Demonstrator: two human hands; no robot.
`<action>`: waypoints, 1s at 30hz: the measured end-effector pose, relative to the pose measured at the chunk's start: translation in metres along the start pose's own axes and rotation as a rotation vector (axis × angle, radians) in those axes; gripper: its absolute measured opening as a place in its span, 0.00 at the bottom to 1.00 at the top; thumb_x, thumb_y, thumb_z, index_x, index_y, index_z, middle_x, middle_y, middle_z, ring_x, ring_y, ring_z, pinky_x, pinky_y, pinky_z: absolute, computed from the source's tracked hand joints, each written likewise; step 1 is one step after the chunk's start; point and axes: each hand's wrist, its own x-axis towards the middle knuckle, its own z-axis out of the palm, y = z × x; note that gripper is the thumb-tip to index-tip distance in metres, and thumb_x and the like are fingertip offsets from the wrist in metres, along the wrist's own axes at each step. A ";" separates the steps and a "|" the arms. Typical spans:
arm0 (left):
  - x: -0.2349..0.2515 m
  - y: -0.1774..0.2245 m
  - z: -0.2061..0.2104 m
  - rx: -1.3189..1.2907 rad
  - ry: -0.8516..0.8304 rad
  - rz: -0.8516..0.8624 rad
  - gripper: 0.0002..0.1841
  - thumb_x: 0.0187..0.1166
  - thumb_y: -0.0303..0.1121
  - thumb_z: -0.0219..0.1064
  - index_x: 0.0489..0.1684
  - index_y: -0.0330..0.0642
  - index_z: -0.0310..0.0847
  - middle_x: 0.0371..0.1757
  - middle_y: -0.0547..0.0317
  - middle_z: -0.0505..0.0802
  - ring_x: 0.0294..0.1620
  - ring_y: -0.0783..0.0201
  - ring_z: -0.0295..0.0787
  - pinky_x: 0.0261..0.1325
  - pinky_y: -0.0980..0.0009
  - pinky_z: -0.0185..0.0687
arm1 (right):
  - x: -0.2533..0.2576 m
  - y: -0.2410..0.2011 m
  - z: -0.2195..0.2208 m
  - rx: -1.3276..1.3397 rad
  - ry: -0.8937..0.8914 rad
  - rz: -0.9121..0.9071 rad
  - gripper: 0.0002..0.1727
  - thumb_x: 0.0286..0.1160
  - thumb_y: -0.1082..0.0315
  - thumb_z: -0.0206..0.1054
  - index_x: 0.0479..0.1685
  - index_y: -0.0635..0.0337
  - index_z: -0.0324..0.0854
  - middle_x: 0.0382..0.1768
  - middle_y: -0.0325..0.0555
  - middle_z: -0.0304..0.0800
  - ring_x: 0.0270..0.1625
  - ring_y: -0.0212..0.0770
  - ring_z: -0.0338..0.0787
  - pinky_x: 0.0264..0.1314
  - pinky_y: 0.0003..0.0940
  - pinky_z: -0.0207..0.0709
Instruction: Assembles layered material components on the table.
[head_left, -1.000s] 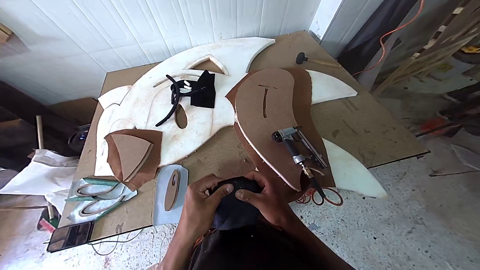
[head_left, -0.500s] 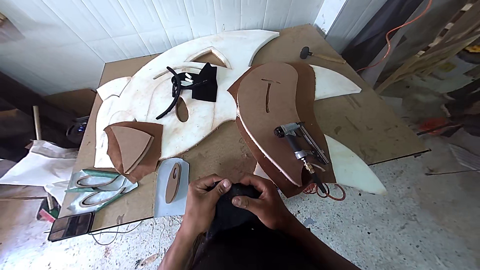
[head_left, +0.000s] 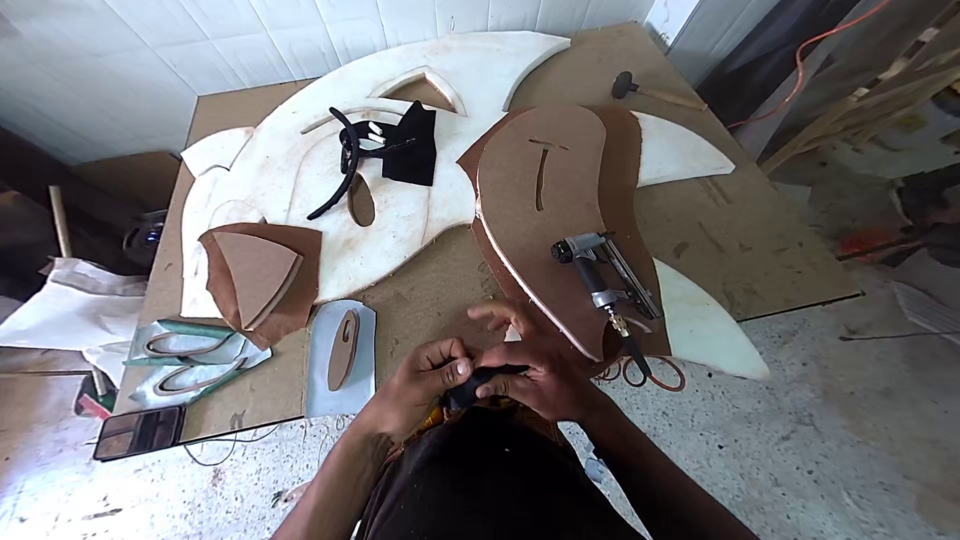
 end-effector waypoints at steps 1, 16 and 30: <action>0.005 0.000 -0.004 0.047 -0.010 -0.002 0.11 0.83 0.41 0.69 0.37 0.43 0.83 0.45 0.53 0.90 0.44 0.65 0.87 0.49 0.66 0.85 | 0.002 0.007 -0.001 0.024 -0.010 -0.003 0.08 0.67 0.54 0.83 0.38 0.43 0.95 0.84 0.42 0.71 0.84 0.47 0.72 0.81 0.48 0.77; 0.099 -0.149 -0.101 1.340 0.694 0.089 0.12 0.80 0.47 0.72 0.35 0.49 0.87 0.46 0.59 0.89 0.57 0.55 0.85 0.64 0.50 0.83 | 0.006 0.095 -0.027 -0.150 0.118 0.596 0.19 0.78 0.61 0.74 0.67 0.52 0.86 0.84 0.41 0.73 0.68 0.43 0.87 0.55 0.44 0.89; 0.111 -0.141 -0.134 1.136 0.676 -0.082 0.29 0.65 0.48 0.85 0.69 0.64 0.84 0.40 0.69 0.95 0.43 0.66 0.93 0.56 0.51 0.90 | -0.031 0.199 -0.139 -0.733 0.289 0.873 0.47 0.52 0.57 0.89 0.80 0.51 0.72 0.76 0.62 0.74 0.77 0.63 0.75 0.73 0.66 0.76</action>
